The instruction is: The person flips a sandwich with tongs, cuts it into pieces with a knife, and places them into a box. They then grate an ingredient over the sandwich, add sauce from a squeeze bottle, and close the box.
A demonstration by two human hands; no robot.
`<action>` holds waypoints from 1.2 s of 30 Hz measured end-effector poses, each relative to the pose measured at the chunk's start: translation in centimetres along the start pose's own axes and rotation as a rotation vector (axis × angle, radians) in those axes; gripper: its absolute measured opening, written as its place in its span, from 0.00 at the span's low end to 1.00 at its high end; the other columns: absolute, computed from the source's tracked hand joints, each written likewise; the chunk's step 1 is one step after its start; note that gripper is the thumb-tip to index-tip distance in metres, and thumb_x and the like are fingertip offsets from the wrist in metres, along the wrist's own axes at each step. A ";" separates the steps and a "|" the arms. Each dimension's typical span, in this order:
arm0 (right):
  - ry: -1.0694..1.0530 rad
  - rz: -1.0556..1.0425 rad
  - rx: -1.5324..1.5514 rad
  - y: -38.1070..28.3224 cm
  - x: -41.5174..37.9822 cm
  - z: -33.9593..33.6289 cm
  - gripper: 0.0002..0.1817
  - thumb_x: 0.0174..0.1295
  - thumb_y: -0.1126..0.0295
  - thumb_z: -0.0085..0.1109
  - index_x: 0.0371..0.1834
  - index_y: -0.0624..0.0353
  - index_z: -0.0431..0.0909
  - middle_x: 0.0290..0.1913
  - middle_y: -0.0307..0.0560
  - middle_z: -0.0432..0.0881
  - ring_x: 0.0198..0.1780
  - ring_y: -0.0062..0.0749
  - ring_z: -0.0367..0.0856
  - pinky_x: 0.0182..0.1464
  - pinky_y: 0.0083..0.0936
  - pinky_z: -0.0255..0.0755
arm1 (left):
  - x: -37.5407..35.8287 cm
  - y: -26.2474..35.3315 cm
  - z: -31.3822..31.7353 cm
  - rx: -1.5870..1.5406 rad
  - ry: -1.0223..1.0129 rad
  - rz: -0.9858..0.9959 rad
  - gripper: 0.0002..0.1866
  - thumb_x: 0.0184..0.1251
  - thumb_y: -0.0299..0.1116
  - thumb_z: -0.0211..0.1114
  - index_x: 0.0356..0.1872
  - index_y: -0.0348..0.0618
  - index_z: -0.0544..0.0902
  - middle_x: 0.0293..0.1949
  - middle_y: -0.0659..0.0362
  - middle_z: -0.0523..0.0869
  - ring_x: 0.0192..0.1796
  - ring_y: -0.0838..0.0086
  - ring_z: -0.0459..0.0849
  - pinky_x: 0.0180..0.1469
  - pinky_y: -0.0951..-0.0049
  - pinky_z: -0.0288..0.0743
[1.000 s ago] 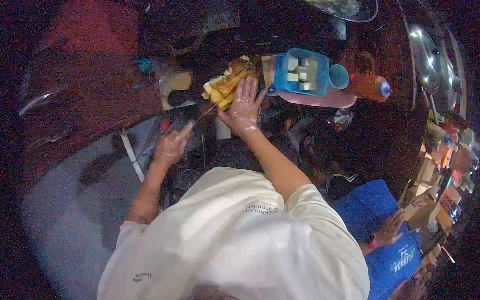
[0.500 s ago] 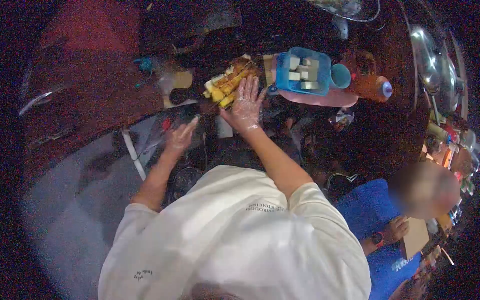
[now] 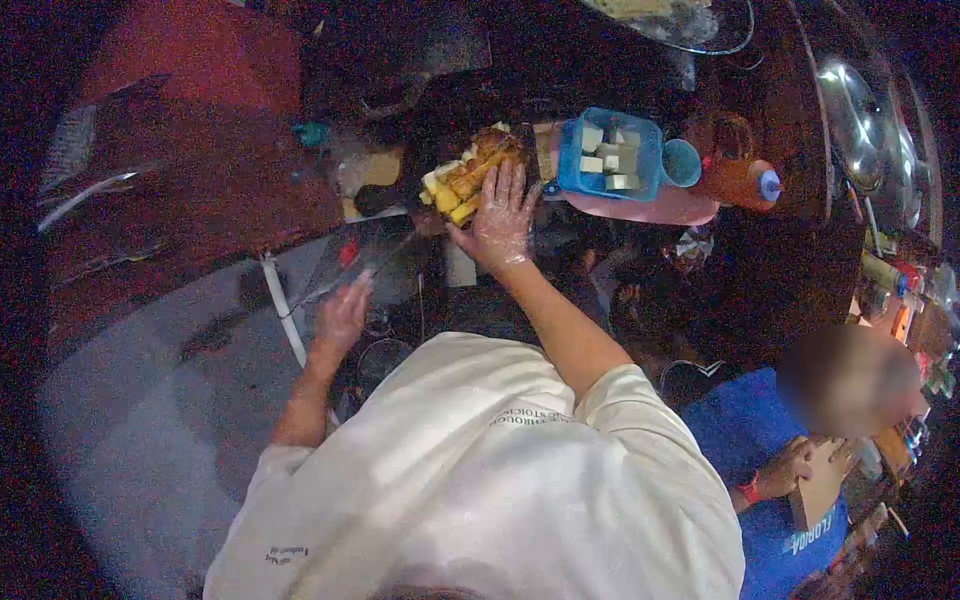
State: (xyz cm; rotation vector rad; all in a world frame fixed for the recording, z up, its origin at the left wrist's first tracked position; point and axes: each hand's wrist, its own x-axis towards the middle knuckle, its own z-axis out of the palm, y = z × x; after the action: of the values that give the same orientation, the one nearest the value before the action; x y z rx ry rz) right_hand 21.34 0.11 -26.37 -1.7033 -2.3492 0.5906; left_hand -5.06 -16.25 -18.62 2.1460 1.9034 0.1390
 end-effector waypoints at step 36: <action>-0.014 0.669 0.397 22.9 -25.8 -18.0 0.22 0.61 0.56 0.60 0.51 0.61 0.81 0.50 0.59 0.83 0.53 0.53 0.81 0.58 0.39 0.72 | 22.6 26.1 -3.3 -0.809 0.140 -0.107 0.24 0.65 0.30 0.62 0.63 0.39 0.73 0.44 0.50 0.84 0.44 0.67 0.82 0.48 0.70 0.74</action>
State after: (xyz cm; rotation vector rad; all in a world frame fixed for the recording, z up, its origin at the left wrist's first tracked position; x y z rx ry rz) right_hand 56.37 -14.29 -17.49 -2.2418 -1.4765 1.0793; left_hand 22.20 3.83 -11.00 1.5062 1.6154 0.8858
